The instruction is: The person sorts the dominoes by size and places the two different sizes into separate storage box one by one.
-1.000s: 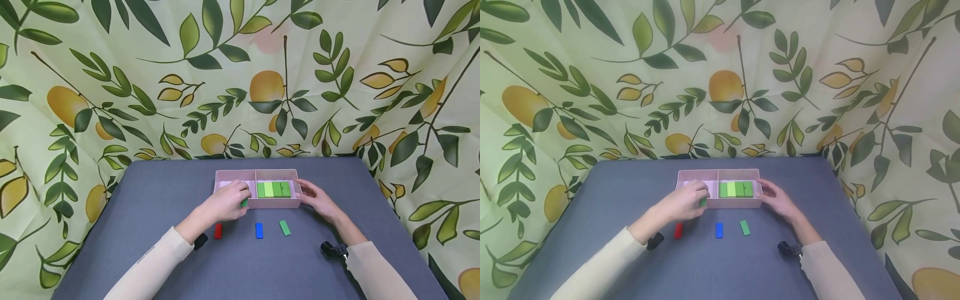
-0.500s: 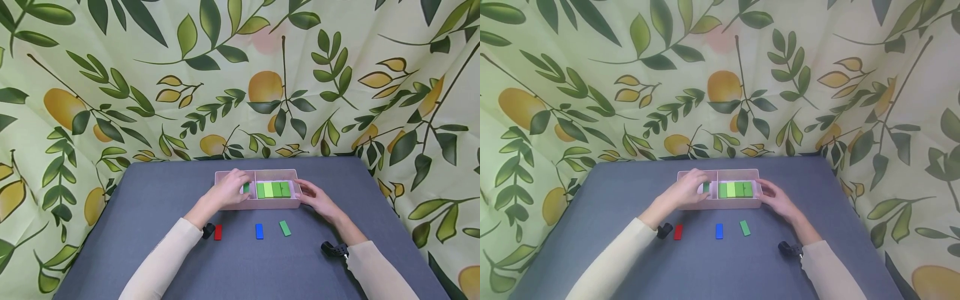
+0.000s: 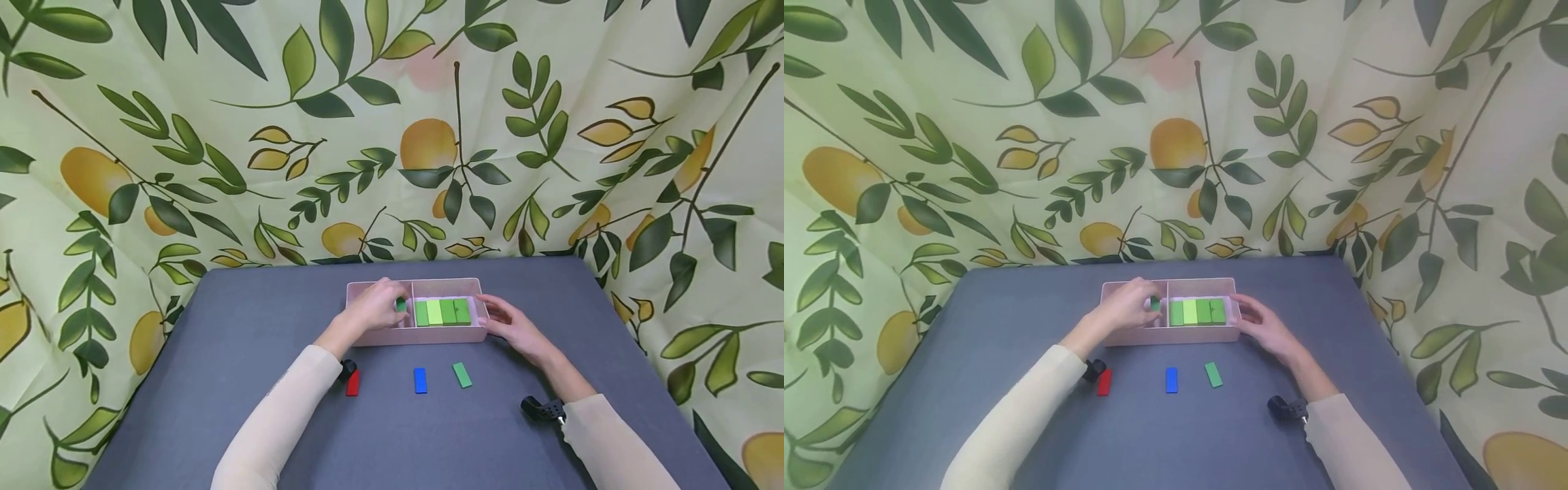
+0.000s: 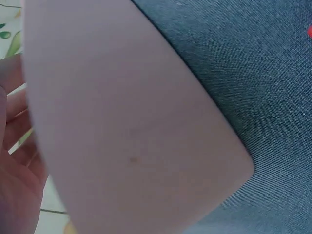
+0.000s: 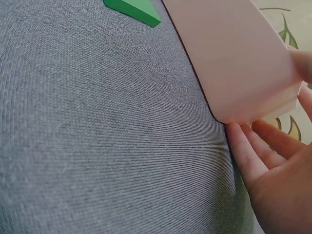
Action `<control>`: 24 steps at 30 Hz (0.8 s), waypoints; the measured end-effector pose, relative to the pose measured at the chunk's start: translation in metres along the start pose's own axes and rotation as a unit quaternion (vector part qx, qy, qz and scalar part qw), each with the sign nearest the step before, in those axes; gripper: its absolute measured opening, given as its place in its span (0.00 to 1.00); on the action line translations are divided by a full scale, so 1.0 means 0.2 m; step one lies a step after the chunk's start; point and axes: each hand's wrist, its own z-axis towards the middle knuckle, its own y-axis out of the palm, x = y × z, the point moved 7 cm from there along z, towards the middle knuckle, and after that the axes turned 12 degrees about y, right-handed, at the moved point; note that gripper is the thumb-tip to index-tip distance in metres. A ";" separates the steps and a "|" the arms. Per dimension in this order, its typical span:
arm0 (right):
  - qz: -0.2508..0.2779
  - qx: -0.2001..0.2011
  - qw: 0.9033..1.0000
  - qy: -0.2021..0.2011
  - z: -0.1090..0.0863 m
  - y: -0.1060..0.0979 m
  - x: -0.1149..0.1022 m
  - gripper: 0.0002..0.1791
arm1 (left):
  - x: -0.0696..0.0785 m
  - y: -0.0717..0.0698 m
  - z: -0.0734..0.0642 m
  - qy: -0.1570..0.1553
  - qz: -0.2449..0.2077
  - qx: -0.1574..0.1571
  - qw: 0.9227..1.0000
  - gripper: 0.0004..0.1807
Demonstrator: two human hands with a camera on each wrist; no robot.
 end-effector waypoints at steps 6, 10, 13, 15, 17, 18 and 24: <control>0.007 -0.003 1.000 -0.005 0.00 0.00 0.00 0.35 | -0.05 0.07 0.02 -0.017 0.030 -0.036 0.999 0.11; 0.010 -0.005 1.000 -0.008 0.00 0.00 0.00 0.34 | -0.07 0.11 0.05 -0.019 0.042 -0.059 0.997 0.08; 0.012 -0.004 1.000 -0.007 0.00 0.00 0.00 0.34 | -0.07 0.13 0.07 -0.012 0.049 -0.070 0.996 0.07; 0.013 -0.003 1.000 -0.005 0.00 0.00 0.00 0.34 | -0.07 0.14 0.08 -0.005 0.055 -0.076 0.996 0.07; 0.015 -0.004 1.000 -0.004 0.00 0.00 0.00 0.34 | -0.06 0.15 0.10 0.002 0.057 -0.081 0.995 0.07; 0.016 -0.005 1.000 -0.004 0.00 0.00 0.00 0.34 | -0.06 0.16 0.10 0.005 0.057 -0.083 0.995 0.08; 0.008 -0.002 1.000 0.000 0.00 0.00 0.00 0.35 | -0.07 0.20 0.11 0.016 0.080 -0.103 0.991 0.10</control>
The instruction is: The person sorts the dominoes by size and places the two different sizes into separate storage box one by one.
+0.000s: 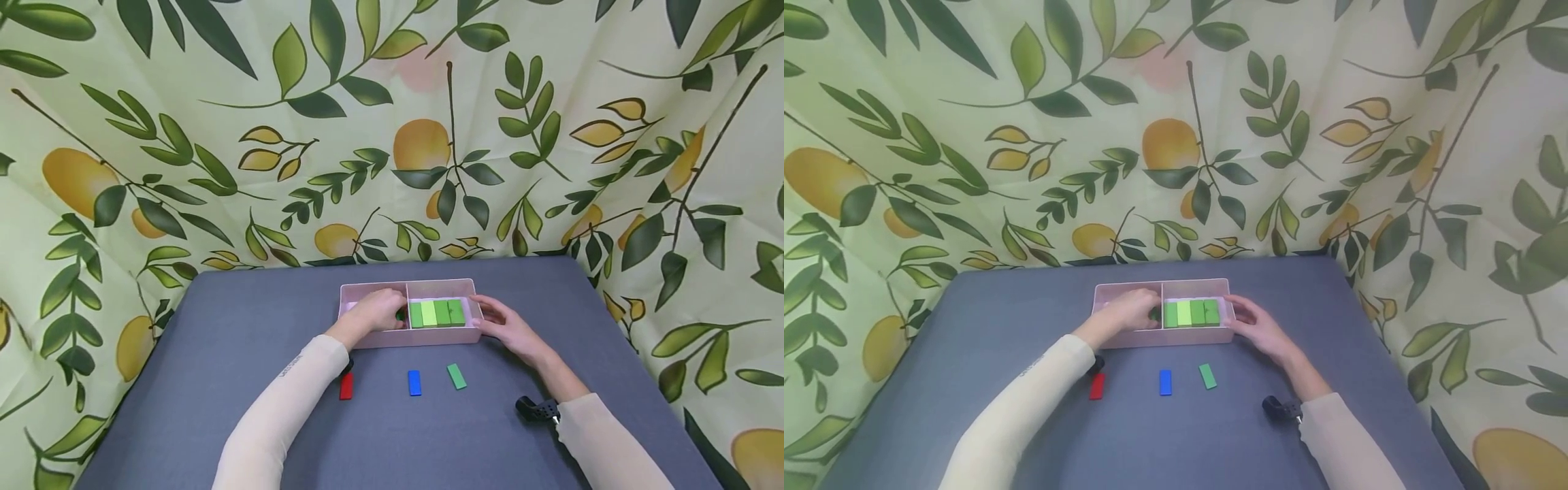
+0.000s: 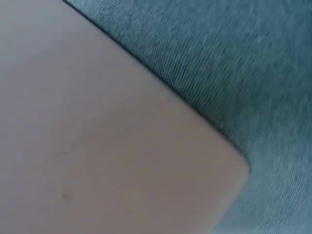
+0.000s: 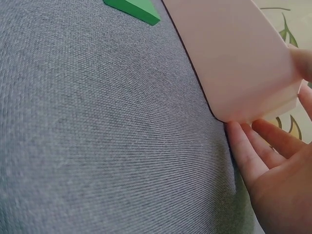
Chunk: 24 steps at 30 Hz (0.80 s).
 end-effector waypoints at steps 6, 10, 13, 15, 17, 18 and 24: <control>-0.006 0.000 1.000 -0.004 0.01 0.00 0.00 0.35 | 0.01 0.00 0.00 0.018 0.029 -0.006 0.999 0.10; -0.007 0.000 1.000 -0.004 0.01 0.00 0.01 0.34 | 0.01 -0.01 0.00 0.026 0.028 -0.006 0.999 0.10; -0.004 0.001 1.000 0.001 0.00 0.00 0.01 0.34 | 0.01 -0.01 0.00 0.021 0.017 -0.006 1.000 0.11; -0.001 -0.001 1.000 0.000 0.00 0.00 0.00 0.34 | 0.01 -0.02 0.00 0.019 0.005 -0.007 1.000 0.11; 0.003 -0.001 1.000 -0.002 -0.01 0.00 0.00 0.35 | 0.01 -0.02 0.00 0.016 -0.014 -0.006 1.000 0.10; 0.004 -0.002 1.000 -0.003 -0.01 0.00 0.00 0.35 | 0.01 -0.02 0.01 0.015 -0.023 -0.006 1.000 0.10; 0.010 -0.007 1.000 -0.002 -0.01 0.00 0.00 0.35 | 0.00 -0.01 0.02 0.002 -0.046 0.001 0.999 0.07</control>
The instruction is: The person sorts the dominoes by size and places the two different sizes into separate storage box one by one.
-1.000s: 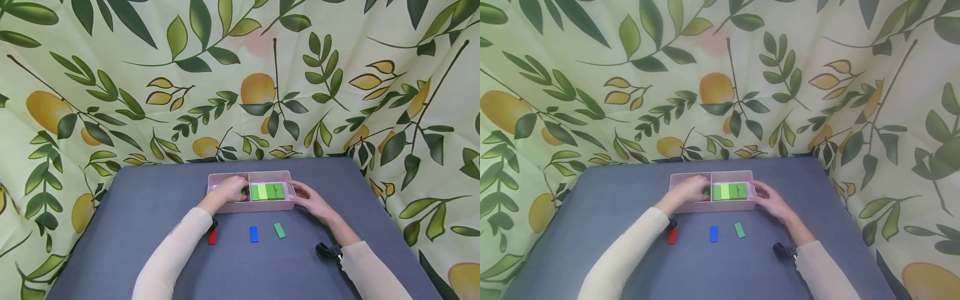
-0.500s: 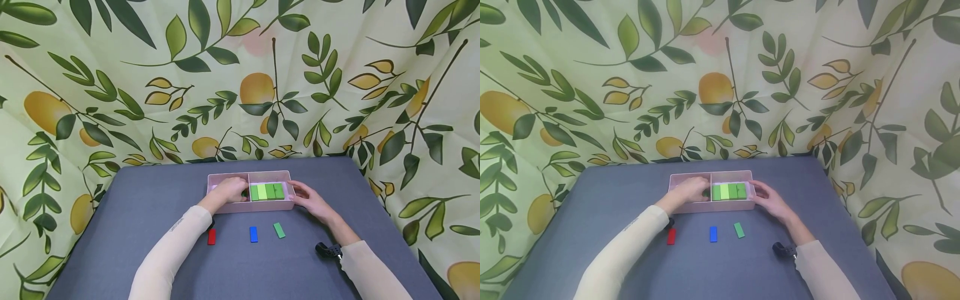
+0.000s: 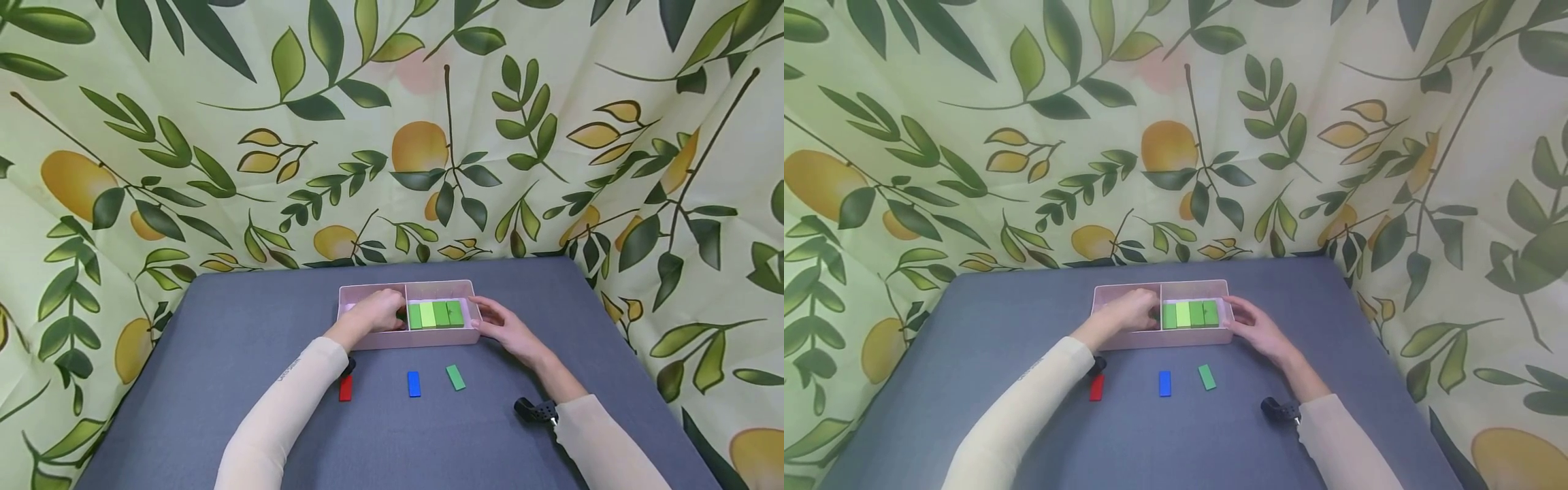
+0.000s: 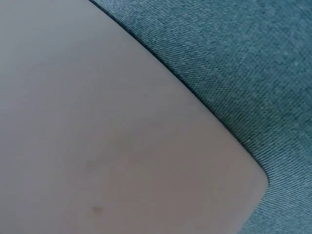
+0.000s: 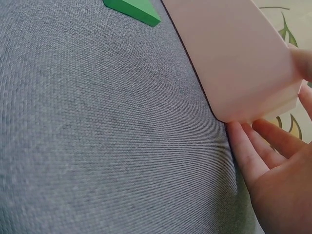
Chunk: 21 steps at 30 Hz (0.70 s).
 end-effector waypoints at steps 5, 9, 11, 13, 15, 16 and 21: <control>0.004 0.001 1.000 0.002 0.00 0.00 0.00 0.35 | -0.01 -0.01 -0.03 -0.016 0.006 0.010 1.000 0.07; 0.004 0.001 1.000 0.003 -0.01 0.01 0.00 0.35 | -0.01 -0.06 -0.08 -0.037 0.020 0.019 0.999 0.07; 0.001 0.002 1.000 0.003 -0.01 0.01 0.00 0.35 | 0.00 -0.10 -0.10 -0.041 0.027 0.024 0.998 0.08; -0.002 0.003 1.000 0.002 0.00 0.01 0.00 0.35 | 0.02 -0.13 -0.13 -0.039 0.037 0.028 0.998 0.10; -0.004 0.005 1.000 0.003 0.00 0.01 -0.01 0.35 | 0.04 -0.15 -0.15 -0.033 0.050 0.033 0.998 0.12; -0.004 0.006 1.000 0.004 0.00 0.01 -0.01 0.35 | 0.04 -0.17 -0.16 -0.029 0.056 0.037 0.997 0.12; -0.005 0.007 1.000 0.004 -0.01 0.01 -0.01 0.35 | 0.09 -0.22 -0.20 -0.009 0.083 0.054 0.995 0.12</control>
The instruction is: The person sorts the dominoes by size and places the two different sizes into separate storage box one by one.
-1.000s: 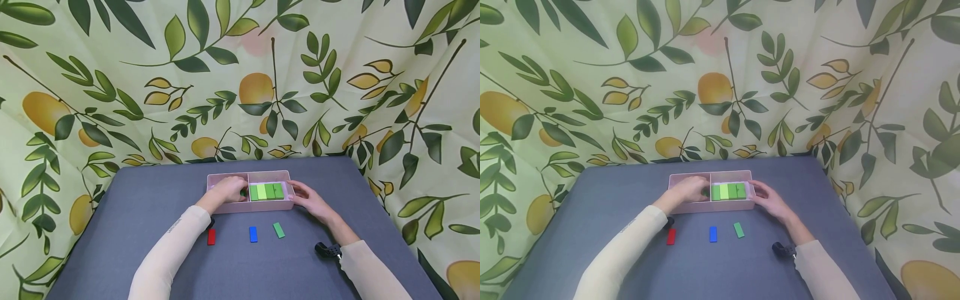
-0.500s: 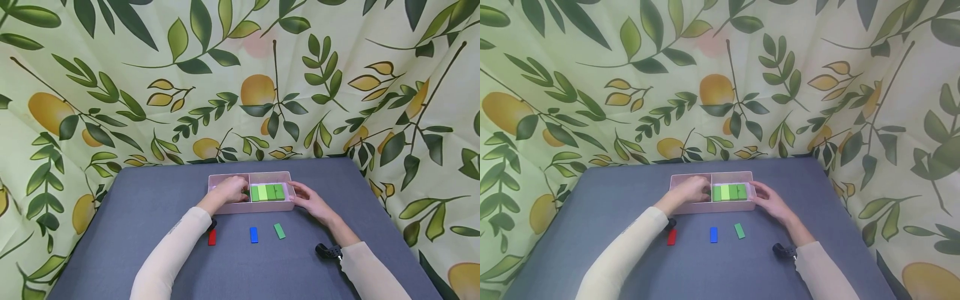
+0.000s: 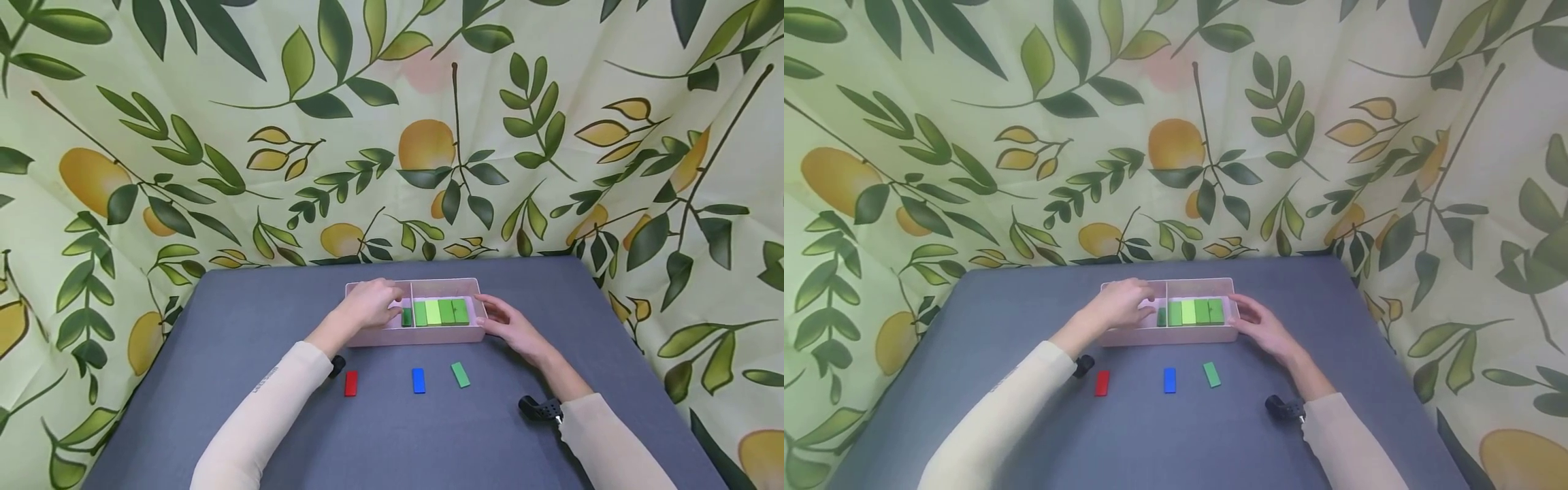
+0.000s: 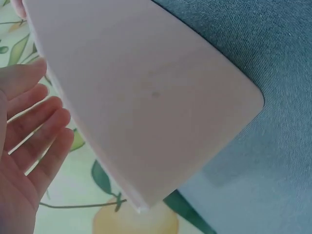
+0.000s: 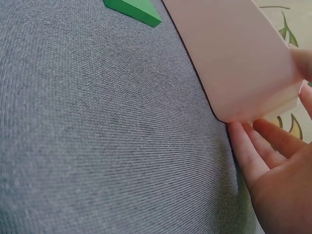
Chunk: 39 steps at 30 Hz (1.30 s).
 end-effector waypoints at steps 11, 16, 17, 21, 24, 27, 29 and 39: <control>0.003 -0.003 1.000 -0.003 0.00 -0.01 0.00 0.36 | 0.11 -0.13 -0.07 0.065 0.060 0.048 0.995 0.10; 0.007 -0.005 1.000 -0.001 0.00 -0.01 0.01 0.36 | 0.17 -0.15 -0.11 0.086 0.079 0.063 0.991 0.10; 0.007 -0.005 1.000 -0.001 0.00 -0.01 0.00 0.36 | 0.19 -0.15 -0.11 0.090 0.083 0.063 0.990 0.10; 0.007 -0.005 1.000 0.000 0.00 -0.01 0.00 0.36 | 0.25 -0.14 -0.14 0.110 0.079 0.066 0.989 0.10; 0.008 -0.006 1.000 0.002 0.00 0.00 0.00 0.36 | 0.30 -0.13 -0.16 0.126 0.083 0.074 0.986 0.10; 0.008 -0.007 1.000 0.003 0.00 0.00 0.00 0.36 | 0.35 -0.13 -0.17 0.141 0.092 0.088 0.982 0.11; 0.008 -0.007 1.000 0.003 0.00 0.00 0.00 0.36 | 0.38 -0.13 -0.18 0.148 0.100 0.093 0.980 0.11; 0.004 -0.008 1.000 0.001 0.01 -0.01 0.01 0.36 | 0.49 0.02 -0.20 0.178 0.096 0.064 0.977 0.12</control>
